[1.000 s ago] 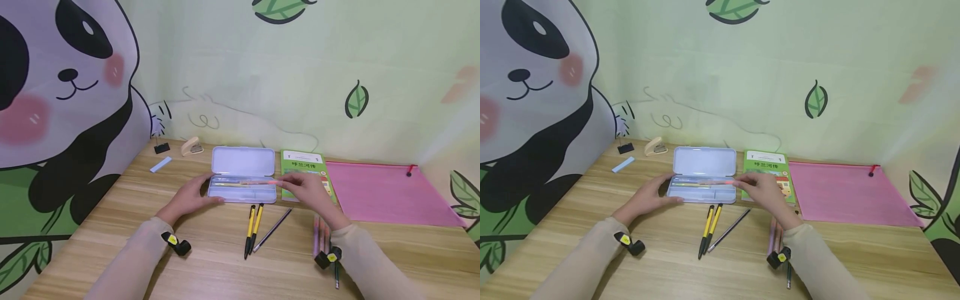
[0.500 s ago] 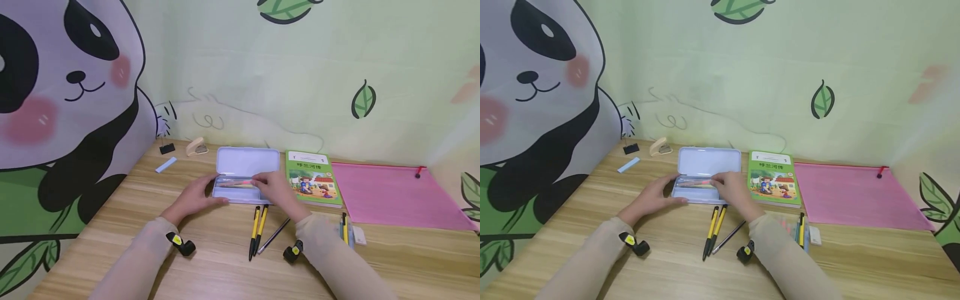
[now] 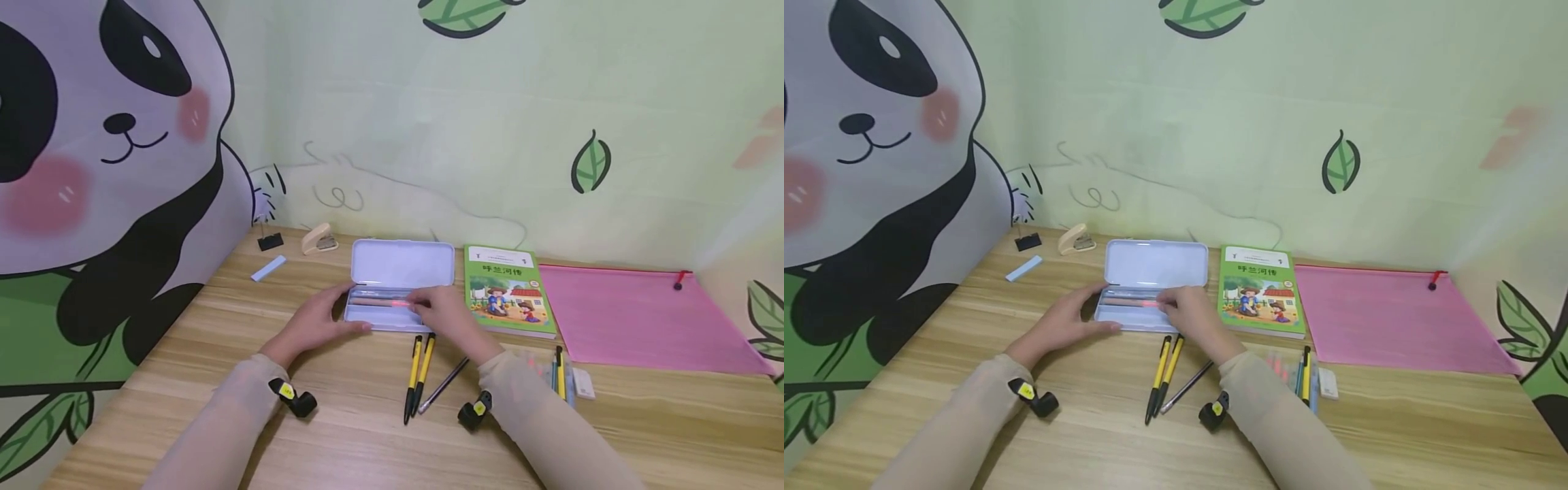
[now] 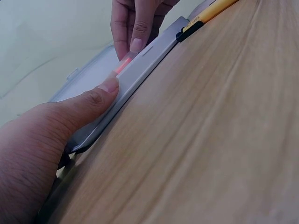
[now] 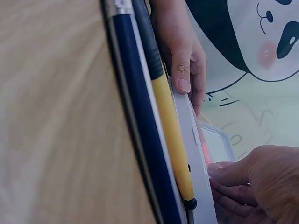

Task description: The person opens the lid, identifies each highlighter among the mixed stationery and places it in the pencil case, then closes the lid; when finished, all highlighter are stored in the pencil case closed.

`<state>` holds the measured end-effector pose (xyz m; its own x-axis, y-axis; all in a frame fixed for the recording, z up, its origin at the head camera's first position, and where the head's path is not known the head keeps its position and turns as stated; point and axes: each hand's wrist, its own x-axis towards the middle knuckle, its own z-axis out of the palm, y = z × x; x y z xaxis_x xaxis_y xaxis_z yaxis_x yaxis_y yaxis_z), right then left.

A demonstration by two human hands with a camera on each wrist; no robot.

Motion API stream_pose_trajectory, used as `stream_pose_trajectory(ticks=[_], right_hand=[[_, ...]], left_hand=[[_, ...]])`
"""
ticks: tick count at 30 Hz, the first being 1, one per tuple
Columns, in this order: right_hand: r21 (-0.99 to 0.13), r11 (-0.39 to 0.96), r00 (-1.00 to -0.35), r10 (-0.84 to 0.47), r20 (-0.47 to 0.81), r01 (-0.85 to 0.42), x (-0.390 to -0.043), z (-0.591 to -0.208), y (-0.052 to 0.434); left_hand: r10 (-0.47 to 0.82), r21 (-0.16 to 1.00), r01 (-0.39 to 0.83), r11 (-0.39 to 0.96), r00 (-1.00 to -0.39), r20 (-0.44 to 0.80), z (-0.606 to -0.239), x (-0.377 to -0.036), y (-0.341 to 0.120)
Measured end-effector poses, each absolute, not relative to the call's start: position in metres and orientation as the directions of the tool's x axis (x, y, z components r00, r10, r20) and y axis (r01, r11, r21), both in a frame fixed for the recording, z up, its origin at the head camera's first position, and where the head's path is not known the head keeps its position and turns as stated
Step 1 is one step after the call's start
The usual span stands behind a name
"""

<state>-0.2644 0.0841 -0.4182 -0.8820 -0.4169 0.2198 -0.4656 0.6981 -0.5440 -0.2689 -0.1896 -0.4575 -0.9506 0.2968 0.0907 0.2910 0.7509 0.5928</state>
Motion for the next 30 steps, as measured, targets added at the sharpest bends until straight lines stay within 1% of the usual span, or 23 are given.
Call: stream_pose_trajectory(ticks=[4, 13, 22, 30], right_hand=[[-0.534, 0.701, -0.879, -0.421, 0.223, -0.472, -0.264, -0.417, 0.084], [-0.566, 0.69, -0.887, -0.419, 0.196, -0.451, -0.262, -0.413, 0.083], [-0.593, 0.678, -0.895, -0.397, 0.203, -0.435, -0.263, -0.412, 0.088], [-0.595, 0.659, -0.882, -0.417, 0.221, -0.46, -0.261, -0.404, 0.089]], left_hand=[[0.297, 0.592, 0.292, 0.752, -0.95, 0.091, -0.457, -0.269, -0.19], [0.298, 0.592, 0.293, 0.751, -0.95, 0.092, -0.457, -0.27, -0.19], [0.303, 0.602, 0.3, 0.74, -0.948, 0.1, -0.455, -0.268, -0.189], [0.301, 0.611, 0.298, 0.734, -0.948, 0.101, -0.457, -0.268, -0.19]])
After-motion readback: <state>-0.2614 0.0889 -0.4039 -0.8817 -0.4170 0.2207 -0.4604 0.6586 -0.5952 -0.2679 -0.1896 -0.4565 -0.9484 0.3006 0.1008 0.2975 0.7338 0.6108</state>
